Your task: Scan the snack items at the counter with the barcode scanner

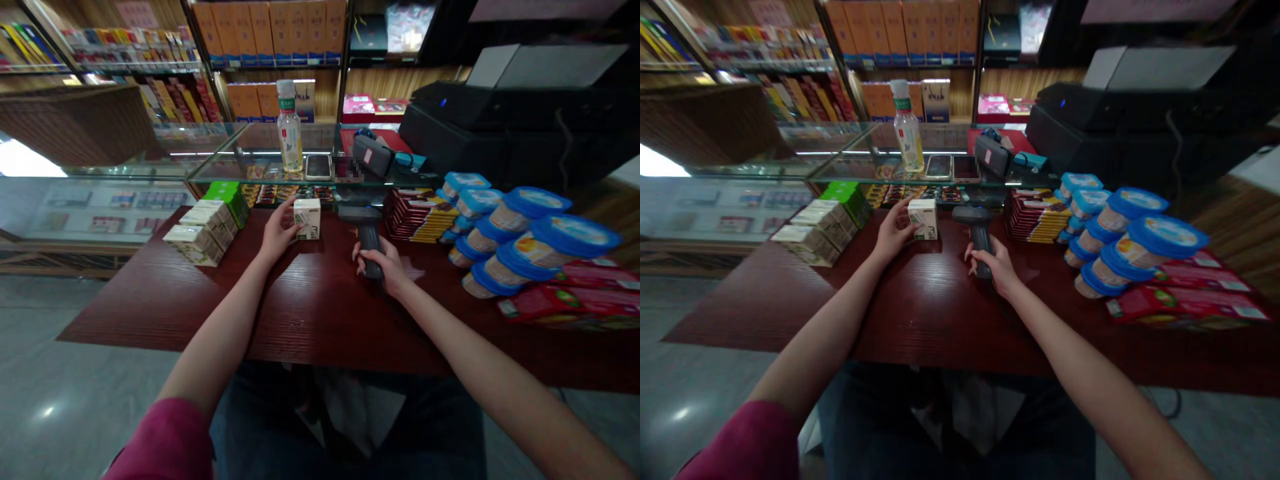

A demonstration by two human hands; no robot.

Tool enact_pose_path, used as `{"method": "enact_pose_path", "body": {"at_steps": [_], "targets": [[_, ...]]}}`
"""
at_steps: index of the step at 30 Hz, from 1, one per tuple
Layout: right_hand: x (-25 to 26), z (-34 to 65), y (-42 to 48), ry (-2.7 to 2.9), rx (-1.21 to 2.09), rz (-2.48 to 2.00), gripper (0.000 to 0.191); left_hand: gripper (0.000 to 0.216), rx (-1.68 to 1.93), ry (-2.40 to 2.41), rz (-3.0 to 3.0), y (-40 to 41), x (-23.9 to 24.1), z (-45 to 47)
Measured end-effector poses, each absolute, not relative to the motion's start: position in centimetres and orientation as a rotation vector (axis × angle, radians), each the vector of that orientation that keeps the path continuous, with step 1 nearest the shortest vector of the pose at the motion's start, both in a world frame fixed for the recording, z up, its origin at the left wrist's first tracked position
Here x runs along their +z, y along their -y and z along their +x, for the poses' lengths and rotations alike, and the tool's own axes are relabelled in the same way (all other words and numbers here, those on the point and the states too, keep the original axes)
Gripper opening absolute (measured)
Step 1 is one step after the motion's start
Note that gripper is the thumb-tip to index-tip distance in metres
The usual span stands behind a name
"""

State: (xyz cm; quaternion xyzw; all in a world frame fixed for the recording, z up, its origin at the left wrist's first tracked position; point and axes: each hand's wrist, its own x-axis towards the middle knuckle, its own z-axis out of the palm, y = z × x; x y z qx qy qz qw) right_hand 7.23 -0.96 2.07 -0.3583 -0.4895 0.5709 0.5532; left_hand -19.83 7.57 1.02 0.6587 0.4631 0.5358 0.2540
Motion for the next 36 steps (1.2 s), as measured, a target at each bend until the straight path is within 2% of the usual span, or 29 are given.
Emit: {"method": "enact_pose_path", "body": {"at_steps": [4,7,11,15,18,20,25,29,33,36], "targets": [[1.9,7.5,1.5,1.247,1.376,-0.877,0.032,0.072,1.354,-1.172,1.732,-8.5,0.6,-20.4],[2.1,7.6,1.5,1.235,1.365,-0.889,0.027,0.065,1.353,-1.109,1.666,-9.4,0.1,-20.7],[2.2,7.5,1.6,1.140,1.359,-0.891,0.027,0.059,1.390,-1.204,1.704,-9.6,-0.4,-20.5],[2.2,7.4,2.0,1.096,1.367,-0.925,0.027,0.040,1.443,-1.481,1.844,-7.9,0.4,-20.4],[2.0,7.2,2.2,1.119,1.321,-0.930,0.025,0.026,1.342,-1.493,1.987,-6.8,1.2,-20.7],[2.0,7.1,2.3,1.132,1.294,-0.929,0.024,0.027,1.303,-1.442,1.987,-6.8,1.4,-20.9],[2.1,7.0,2.5,1.128,1.324,-0.936,0.023,0.063,1.282,-1.141,1.783,-8.0,1.0,-20.0],[2.4,6.9,2.8,1.177,1.345,-0.954,0.028,0.060,1.200,-1.117,1.720,-8.2,0.8,-18.8],[2.6,7.0,3.0,1.215,1.337,-0.970,0.033,0.046,1.361,-1.569,1.791,-7.6,1.2,-18.1],[2.6,7.0,3.0,1.216,1.335,-0.977,0.031,0.044,1.458,-1.816,1.856,-7.0,1.5,-17.8]]}}
